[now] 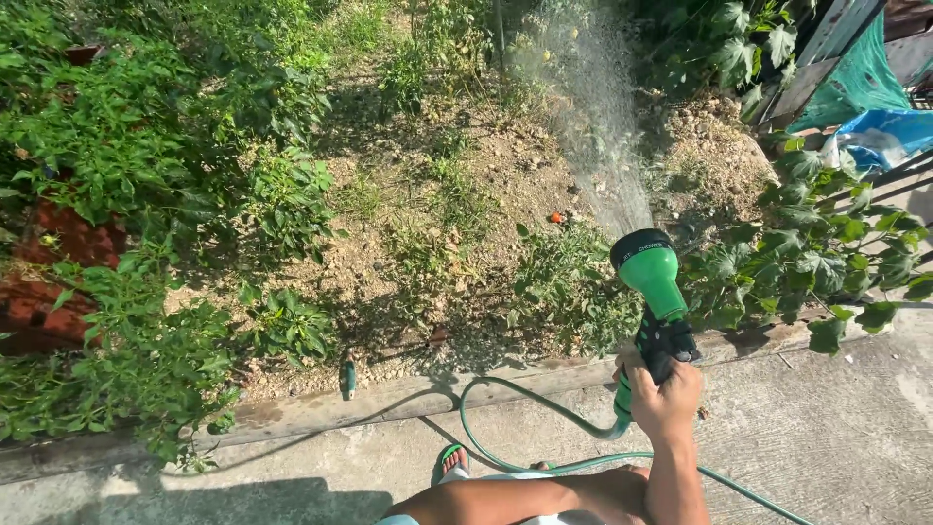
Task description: Watering various potted and garden bed plants with a hose nozzle.
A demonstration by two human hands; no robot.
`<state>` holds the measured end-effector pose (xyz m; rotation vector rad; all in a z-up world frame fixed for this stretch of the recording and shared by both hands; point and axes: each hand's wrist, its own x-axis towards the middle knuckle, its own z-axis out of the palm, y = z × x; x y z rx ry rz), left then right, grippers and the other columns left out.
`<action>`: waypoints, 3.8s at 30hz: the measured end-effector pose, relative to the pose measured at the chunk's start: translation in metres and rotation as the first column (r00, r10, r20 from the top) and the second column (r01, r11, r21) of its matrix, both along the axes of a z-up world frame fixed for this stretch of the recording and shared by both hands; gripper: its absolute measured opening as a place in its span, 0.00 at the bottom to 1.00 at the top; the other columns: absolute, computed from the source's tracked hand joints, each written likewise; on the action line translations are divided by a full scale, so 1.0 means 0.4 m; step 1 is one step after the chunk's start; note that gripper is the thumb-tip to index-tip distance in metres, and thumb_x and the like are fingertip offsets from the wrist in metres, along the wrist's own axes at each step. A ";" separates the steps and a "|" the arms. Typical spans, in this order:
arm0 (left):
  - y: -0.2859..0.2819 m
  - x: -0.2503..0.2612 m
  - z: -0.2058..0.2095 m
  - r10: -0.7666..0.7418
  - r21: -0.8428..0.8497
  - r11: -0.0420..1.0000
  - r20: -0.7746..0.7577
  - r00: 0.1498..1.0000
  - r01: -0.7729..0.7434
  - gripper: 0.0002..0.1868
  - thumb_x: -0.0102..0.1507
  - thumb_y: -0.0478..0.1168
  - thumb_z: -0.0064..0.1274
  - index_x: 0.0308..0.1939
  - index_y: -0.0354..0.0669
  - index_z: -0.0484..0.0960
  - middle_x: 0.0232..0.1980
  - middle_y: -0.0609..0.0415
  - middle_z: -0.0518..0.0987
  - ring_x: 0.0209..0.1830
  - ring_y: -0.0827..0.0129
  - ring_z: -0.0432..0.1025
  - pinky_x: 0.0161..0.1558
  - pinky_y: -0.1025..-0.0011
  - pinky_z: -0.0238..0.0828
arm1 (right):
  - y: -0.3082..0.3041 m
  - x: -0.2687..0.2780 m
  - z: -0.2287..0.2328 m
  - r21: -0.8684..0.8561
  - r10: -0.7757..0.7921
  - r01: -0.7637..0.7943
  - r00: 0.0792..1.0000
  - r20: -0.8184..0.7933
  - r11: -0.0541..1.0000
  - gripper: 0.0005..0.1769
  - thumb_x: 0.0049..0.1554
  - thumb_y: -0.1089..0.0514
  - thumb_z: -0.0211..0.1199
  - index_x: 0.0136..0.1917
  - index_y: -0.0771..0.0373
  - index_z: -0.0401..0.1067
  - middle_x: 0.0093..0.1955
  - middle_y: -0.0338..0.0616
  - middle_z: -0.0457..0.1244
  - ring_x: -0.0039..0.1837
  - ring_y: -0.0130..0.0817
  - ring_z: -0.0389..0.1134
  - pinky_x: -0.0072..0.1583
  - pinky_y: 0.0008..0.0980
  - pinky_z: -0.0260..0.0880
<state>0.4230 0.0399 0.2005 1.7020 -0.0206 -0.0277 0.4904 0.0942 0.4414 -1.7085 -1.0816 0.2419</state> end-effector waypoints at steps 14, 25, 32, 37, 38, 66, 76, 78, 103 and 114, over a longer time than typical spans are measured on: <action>0.021 -0.058 0.046 -0.011 -0.205 0.979 0.019 1.000 0.015 0.33 0.55 0.60 0.65 0.49 0.32 0.83 0.56 0.40 0.82 0.60 0.52 0.74 0.62 0.61 0.68 | 0.040 -0.079 0.005 0.026 0.206 -0.206 0.950 -0.235 0.978 0.09 0.58 0.58 0.62 0.40 0.67 0.73 0.29 0.40 0.67 0.32 0.25 0.65 0.36 0.27 0.65; 0.023 -0.137 0.128 -0.089 -0.128 0.986 0.107 0.990 0.103 0.32 0.56 0.63 0.65 0.45 0.36 0.86 0.49 0.48 0.86 0.58 0.60 0.77 0.66 0.65 0.68 | 0.020 -0.075 -0.072 -0.116 0.093 -0.095 0.995 -0.028 0.989 0.05 0.53 0.61 0.61 0.41 0.66 0.74 0.30 0.41 0.66 0.33 0.27 0.68 0.39 0.31 0.68; -0.027 -0.173 0.194 -0.226 -0.531 0.828 -0.020 0.974 0.181 0.26 0.58 0.51 0.69 0.51 0.40 0.78 0.42 0.58 0.79 0.43 0.75 0.74 0.47 0.72 0.73 | -0.169 0.003 -0.084 -0.323 0.042 -0.134 0.960 -0.275 0.937 0.07 0.47 0.62 0.61 0.42 0.66 0.73 0.28 0.42 0.63 0.32 0.28 0.63 0.37 0.33 0.68; 0.032 -0.212 0.202 -0.159 -0.322 0.943 -0.196 0.968 0.089 0.15 0.64 0.44 0.65 0.47 0.40 0.80 0.38 0.60 0.79 0.39 0.78 0.73 0.43 0.77 0.71 | -0.374 0.097 -0.081 -0.487 -0.194 0.068 0.957 -0.213 0.871 0.10 0.48 0.61 0.61 0.44 0.64 0.74 0.27 0.40 0.63 0.31 0.28 0.64 0.36 0.33 0.68; 0.044 -0.216 0.177 -0.089 -0.322 0.947 -0.232 0.969 0.010 0.13 0.65 0.43 0.65 0.46 0.40 0.80 0.38 0.60 0.79 0.38 0.79 0.72 0.41 0.77 0.71 | -0.409 0.116 -0.082 -0.521 -0.263 0.153 0.954 -0.143 0.840 0.11 0.47 0.61 0.61 0.45 0.64 0.74 0.26 0.41 0.63 0.31 0.28 0.63 0.36 0.33 0.67; -0.157 0.291 0.002 0.567 0.083 0.814 -0.323 0.757 -0.575 0.08 0.65 0.39 0.56 0.43 0.37 0.80 0.32 0.54 0.82 0.31 0.73 0.77 0.36 0.73 0.75 | -0.939 0.876 -0.180 -0.305 -0.469 0.398 0.858 -0.211 0.865 0.08 0.54 0.61 0.61 0.46 0.68 0.72 0.31 0.40 0.65 0.34 0.27 0.66 0.38 0.31 0.70; -0.119 0.438 0.008 0.595 0.173 0.804 -0.265 0.759 -0.569 0.09 0.67 0.40 0.53 0.44 0.38 0.81 0.34 0.55 0.82 0.33 0.74 0.77 0.39 0.72 0.75 | -0.946 1.033 -0.109 -0.486 -0.279 0.205 0.957 -0.084 0.849 0.12 0.51 0.60 0.67 0.48 0.66 0.72 0.28 0.43 0.59 0.32 0.29 0.58 0.37 0.35 0.62; -0.116 0.470 0.000 0.606 0.184 0.795 -0.265 0.750 -0.578 0.09 0.67 0.40 0.52 0.44 0.37 0.80 0.33 0.55 0.82 0.33 0.74 0.77 0.38 0.73 0.75 | -0.941 1.076 -0.110 -0.491 -0.295 0.233 0.954 -0.050 0.839 0.12 0.52 0.60 0.68 0.48 0.66 0.71 0.28 0.44 0.59 0.33 0.29 0.57 0.38 0.35 0.61; -0.151 1.808 0.204 -0.054 -0.184 0.983 -0.189 0.980 0.019 0.47 0.57 0.58 0.66 0.70 0.41 0.61 0.61 0.49 0.73 0.63 0.62 0.70 0.63 0.65 0.67 | -0.449 2.014 -0.201 -0.364 -0.295 0.204 0.931 -0.214 0.909 0.09 0.49 0.60 0.63 0.44 0.66 0.76 0.30 0.43 0.67 0.32 0.29 0.69 0.37 0.33 0.71; -0.063 2.029 -0.116 0.283 0.128 0.959 -0.396 0.874 -0.252 0.29 0.70 0.57 0.50 0.66 0.42 0.67 0.49 0.36 0.81 0.50 0.43 0.75 0.49 0.54 0.70 | -0.140 2.285 0.089 0.089 0.065 -0.053 0.987 -0.144 0.995 0.06 0.54 0.62 0.59 0.44 0.67 0.71 0.32 0.38 0.64 0.34 0.26 0.62 0.38 0.30 0.64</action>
